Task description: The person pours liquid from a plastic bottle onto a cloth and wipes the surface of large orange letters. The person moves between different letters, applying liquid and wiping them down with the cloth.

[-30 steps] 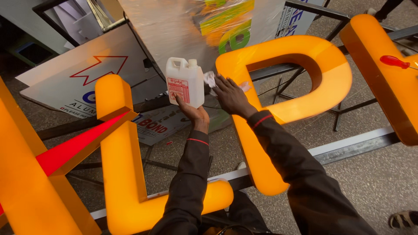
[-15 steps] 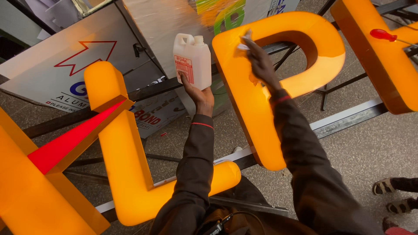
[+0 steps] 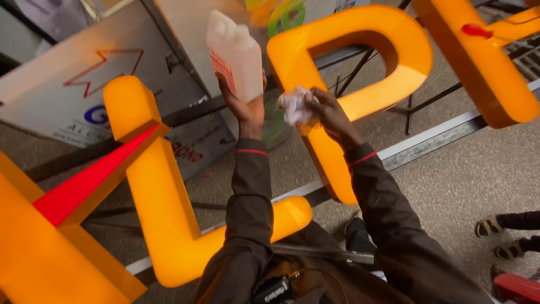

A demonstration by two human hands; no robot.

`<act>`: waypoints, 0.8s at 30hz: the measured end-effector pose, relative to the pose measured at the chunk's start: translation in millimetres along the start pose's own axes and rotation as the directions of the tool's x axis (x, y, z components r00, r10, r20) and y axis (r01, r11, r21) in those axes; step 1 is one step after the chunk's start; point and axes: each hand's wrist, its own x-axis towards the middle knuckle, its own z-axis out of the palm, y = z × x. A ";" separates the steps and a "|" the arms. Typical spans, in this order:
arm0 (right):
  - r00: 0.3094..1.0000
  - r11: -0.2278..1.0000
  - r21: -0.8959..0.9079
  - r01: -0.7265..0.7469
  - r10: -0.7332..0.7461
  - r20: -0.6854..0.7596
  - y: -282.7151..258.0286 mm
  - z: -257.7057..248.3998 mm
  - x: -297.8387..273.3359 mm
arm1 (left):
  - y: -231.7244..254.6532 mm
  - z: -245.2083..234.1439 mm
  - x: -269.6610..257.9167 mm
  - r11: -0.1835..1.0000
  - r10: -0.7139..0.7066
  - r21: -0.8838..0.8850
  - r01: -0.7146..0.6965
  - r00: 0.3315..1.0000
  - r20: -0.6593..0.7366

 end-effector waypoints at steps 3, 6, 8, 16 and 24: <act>0.997 0.993 0.121 0.003 0.007 -0.082 -10.1 -5.6 -20.6 | -6.9 6.5 -9.8 0.993 -0.109 -0.027 0.111 0.992 0.068; 0.999 0.983 0.180 0.036 -0.035 -0.013 -44.2 2.1 -46.8 | -20.0 4.2 -26.5 0.965 -0.254 0.073 0.252 0.967 0.026; 0.997 0.994 0.076 0.082 -0.082 -0.011 -39.1 -7.2 -44.9 | -14.4 15.5 -38.4 0.936 -0.350 0.037 0.349 0.937 0.019; 0.924 0.822 -0.453 0.343 -0.382 0.008 -55.5 7.9 -65.9 | 6.4 -7.6 -54.0 0.881 -0.472 0.168 0.443 0.850 0.234; 0.788 0.362 -0.777 0.514 -0.557 0.262 -86.4 49.5 -72.5 | 31.3 -24.1 -63.2 0.911 -0.412 0.145 0.385 0.838 0.358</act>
